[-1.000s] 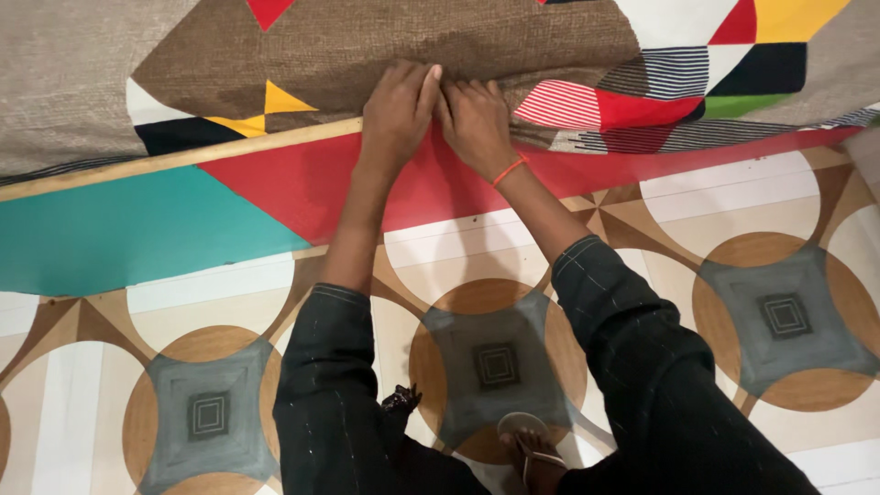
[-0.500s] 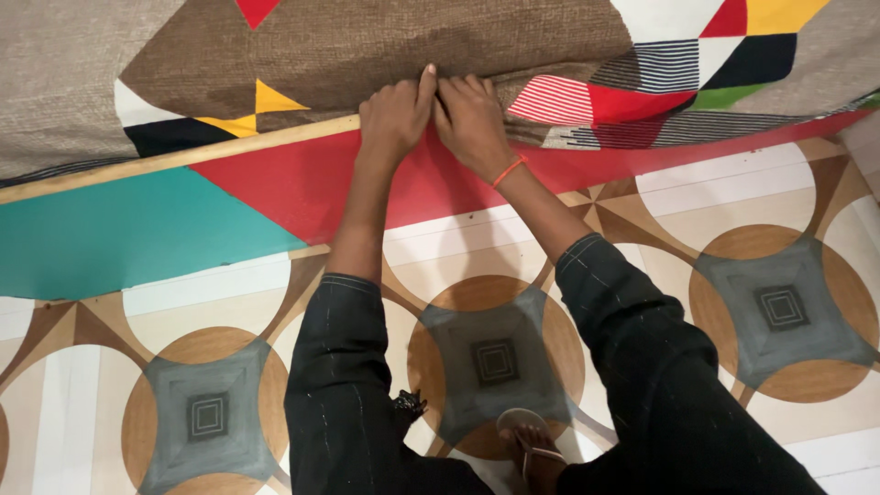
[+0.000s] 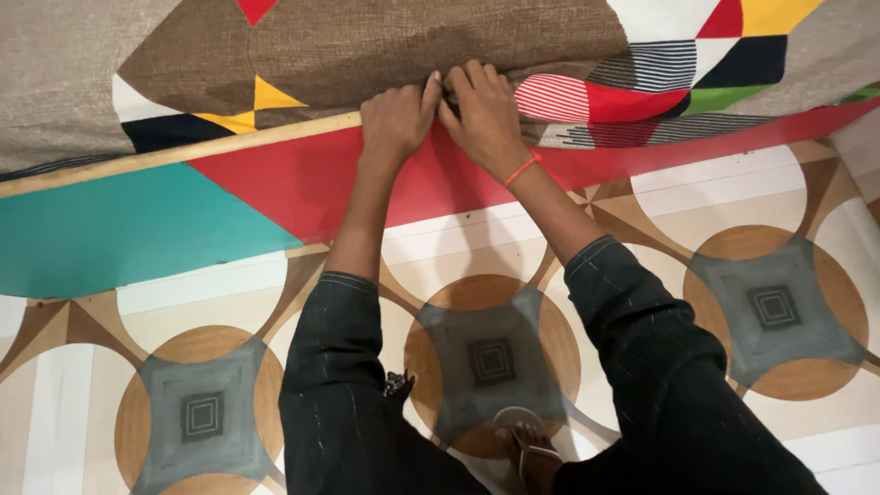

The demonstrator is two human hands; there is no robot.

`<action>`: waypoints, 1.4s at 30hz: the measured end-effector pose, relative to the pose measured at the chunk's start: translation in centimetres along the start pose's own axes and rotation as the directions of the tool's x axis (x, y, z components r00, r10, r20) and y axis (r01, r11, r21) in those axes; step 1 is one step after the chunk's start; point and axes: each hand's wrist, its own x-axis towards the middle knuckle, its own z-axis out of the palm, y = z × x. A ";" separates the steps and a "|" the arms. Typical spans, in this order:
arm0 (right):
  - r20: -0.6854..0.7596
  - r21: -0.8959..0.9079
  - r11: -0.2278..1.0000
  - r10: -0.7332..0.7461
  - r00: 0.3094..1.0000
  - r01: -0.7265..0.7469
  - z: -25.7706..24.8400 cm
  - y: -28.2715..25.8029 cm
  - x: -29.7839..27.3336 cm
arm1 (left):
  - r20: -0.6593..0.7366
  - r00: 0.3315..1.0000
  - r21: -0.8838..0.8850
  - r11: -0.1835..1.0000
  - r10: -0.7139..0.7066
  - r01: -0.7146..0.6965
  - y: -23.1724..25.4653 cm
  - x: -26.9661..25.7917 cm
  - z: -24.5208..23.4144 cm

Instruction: The person folds a large, colorful patterned cloth on a wooden board. They smooth the fabric and fold the edges over the board's edge, working methodically across the surface.

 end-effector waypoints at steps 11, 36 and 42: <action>0.013 -0.007 0.997 -0.075 0.997 0.075 -0.2 0.4 -0.5 | -0.058 0.996 -0.287 0.954 0.072 -0.086 0.5 -0.7 -1.8; 0.085 -0.017 0.996 -0.086 0.993 0.087 0.8 1.3 -1.2 | -0.291 0.952 -0.223 0.961 0.093 -0.163 0.9 -0.3 -1.3; 0.107 -0.024 0.996 -0.084 0.991 0.087 0.9 1.4 -1.3 | -0.229 0.972 -0.239 0.965 0.056 -0.111 1.2 -0.3 -0.5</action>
